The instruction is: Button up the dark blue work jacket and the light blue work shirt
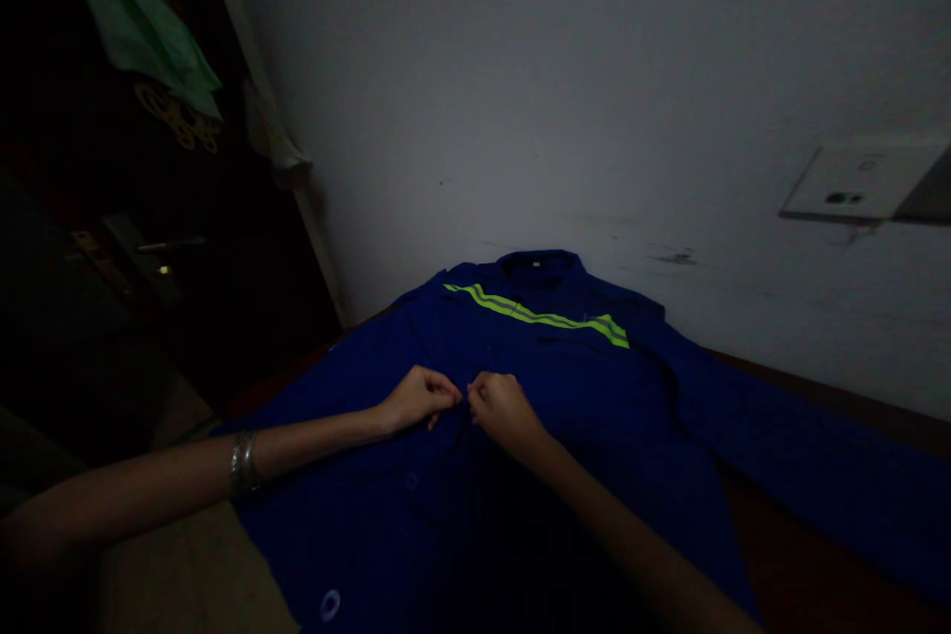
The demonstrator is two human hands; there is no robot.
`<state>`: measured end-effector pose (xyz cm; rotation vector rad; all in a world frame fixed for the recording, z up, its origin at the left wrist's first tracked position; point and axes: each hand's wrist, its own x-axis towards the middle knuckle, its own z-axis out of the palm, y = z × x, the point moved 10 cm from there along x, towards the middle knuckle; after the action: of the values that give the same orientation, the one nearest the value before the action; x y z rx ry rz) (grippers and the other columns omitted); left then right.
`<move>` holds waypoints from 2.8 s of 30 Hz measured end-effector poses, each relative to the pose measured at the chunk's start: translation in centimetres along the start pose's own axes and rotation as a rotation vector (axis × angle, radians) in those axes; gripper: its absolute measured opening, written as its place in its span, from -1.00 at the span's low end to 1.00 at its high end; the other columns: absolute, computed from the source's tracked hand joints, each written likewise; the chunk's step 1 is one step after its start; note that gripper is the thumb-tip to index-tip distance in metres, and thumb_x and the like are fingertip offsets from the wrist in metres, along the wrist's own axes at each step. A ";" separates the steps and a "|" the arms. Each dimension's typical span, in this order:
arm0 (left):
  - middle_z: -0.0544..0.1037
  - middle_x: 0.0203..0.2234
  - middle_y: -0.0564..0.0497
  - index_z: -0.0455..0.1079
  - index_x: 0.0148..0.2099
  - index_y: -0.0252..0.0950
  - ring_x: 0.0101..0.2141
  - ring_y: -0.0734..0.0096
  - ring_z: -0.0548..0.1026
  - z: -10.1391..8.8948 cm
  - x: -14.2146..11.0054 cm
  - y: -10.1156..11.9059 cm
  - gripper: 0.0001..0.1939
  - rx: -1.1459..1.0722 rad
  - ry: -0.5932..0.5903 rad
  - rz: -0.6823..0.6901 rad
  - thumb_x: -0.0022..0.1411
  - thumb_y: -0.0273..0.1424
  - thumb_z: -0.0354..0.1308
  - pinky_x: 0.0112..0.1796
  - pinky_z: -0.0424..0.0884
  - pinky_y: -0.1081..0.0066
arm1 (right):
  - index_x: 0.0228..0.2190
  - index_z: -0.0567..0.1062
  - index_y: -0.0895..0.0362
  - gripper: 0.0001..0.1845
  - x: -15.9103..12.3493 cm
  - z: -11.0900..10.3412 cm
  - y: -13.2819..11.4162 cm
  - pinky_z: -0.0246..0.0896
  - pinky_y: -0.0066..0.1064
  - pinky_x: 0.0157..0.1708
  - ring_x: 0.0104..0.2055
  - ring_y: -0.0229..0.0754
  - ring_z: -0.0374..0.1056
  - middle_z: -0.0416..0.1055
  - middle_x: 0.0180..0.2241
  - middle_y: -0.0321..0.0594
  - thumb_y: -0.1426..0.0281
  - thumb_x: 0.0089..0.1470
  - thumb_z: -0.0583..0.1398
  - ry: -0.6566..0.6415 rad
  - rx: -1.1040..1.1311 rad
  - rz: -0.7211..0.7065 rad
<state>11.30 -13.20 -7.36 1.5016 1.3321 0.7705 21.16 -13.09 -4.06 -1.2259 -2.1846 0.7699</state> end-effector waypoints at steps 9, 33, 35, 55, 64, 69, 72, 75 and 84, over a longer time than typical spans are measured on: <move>0.31 -0.76 0.14 0.39 -0.45 -0.44 -0.75 0.62 0.26 0.4 0.1 0.1 -0.86 0.054 -0.029 0.051 -0.06 -0.47 0.05 -0.70 0.19 0.60 | -0.54 0.38 0.19 -0.69 0.2 0.3 0.0 0.10 -0.57 -0.59 -0.58 -0.30 0.36 0.42 -0.62 -0.22 0.31 0.06 -0.04 0.004 0.008 -0.002; 0.30 -0.77 0.16 0.35 -0.43 -0.42 -0.76 0.64 0.24 -0.3 0.0 0.6 -0.89 0.074 -0.044 0.047 -0.06 -0.48 0.05 -0.70 0.15 0.62 | -0.58 0.40 0.19 -0.71 0.0 -1.8 1.1 0.04 -0.56 -0.62 -0.63 -0.32 0.30 0.41 -0.63 -0.21 0.37 0.02 -0.02 0.076 -0.137 0.064; 0.30 -0.78 0.15 0.35 -0.41 -0.42 -0.77 0.64 0.23 -0.4 0.0 0.2 -0.88 0.004 -0.059 0.013 -0.05 -0.47 0.05 -0.70 0.15 0.61 | -0.55 0.41 0.19 -0.75 -0.1 -2.5 2.1 0.05 -0.57 -0.65 -0.67 -0.34 0.28 0.40 -0.64 -0.25 0.37 0.00 0.00 0.059 -0.069 0.114; 0.31 -0.75 0.15 0.35 -0.37 -0.42 -0.76 0.65 0.21 0.0 0.8 1.0 -0.81 0.066 -0.160 0.097 0.03 -0.36 0.07 -0.68 0.11 0.60 | -0.37 0.51 0.13 -0.85 -0.7 -2.4 -6.0 -0.06 0.01 0.05 0.20 0.09 -0.26 0.03 0.09 -0.10 0.46 -0.02 0.15 0.068 -0.599 -0.590; 0.33 -0.71 0.13 0.37 -0.38 -0.41 -0.67 0.63 0.28 -0.2 0.6 1.9 -0.87 0.163 -0.139 0.172 0.02 -0.49 0.03 -0.60 0.17 0.61 | -0.43 0.51 0.11 -0.88 -0.8 -2.4 -5.3 -0.01 -0.03 0.02 0.17 0.04 -0.17 0.09 0.03 -0.12 0.46 -0.03 0.15 0.043 -0.580 -0.584; 0.33 -0.69 0.12 0.37 -0.39 -0.42 -0.67 0.62 0.27 -0.1 0.4 2.1 -0.87 0.149 -0.134 0.182 0.01 -0.46 0.04 -0.62 0.15 0.60 | -0.46 0.51 0.12 -0.87 -1.3 -2.9 -5.6 0.00 -0.03 0.01 0.15 0.04 -0.13 0.10 0.01 -0.10 0.44 -0.01 0.14 0.093 -0.574 -0.599; 0.31 -0.70 0.13 0.36 -0.40 -0.42 -0.67 0.62 0.27 0.0 0.4 2.0 -0.88 0.147 -0.122 0.181 0.00 -0.47 0.05 -0.61 0.15 0.60 | -0.47 0.51 0.12 -0.86 -1.8 -2.9 -5.9 0.00 0.00 0.00 0.14 0.05 -0.12 0.11 0.01 -0.09 0.45 -0.02 0.13 0.120 -0.587 -0.627; 0.31 -0.71 0.13 0.36 -0.42 -0.41 -0.66 0.63 0.25 -0.4 0.6 1.9 -0.89 0.160 -0.091 0.189 0.00 -0.46 0.06 -0.60 0.14 0.60 | -0.45 0.51 0.12 -0.85 -2.5 -2.6 -5.9 -0.03 0.04 0.00 0.14 0.06 -0.11 0.13 0.01 -0.08 0.50 -0.02 0.12 0.134 -0.631 -0.666; 0.29 -0.77 0.15 0.36 -0.38 -0.41 -0.74 0.64 0.20 -3.9 0.9 -0.7 -0.75 0.097 -0.012 0.045 -0.01 -0.28 0.12 -0.66 0.09 0.60 | -0.39 0.50 0.09 -0.84 -3.8 -4.3 -3.2 0.04 -0.02 -0.01 0.13 0.03 -0.07 0.13 0.00 -0.10 0.47 0.01 0.11 0.187 -0.628 -0.614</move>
<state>7.72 -11.44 -6.83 1.6148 1.3474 0.7332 23.86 -16.82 0.60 -0.7403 -2.5099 -0.2880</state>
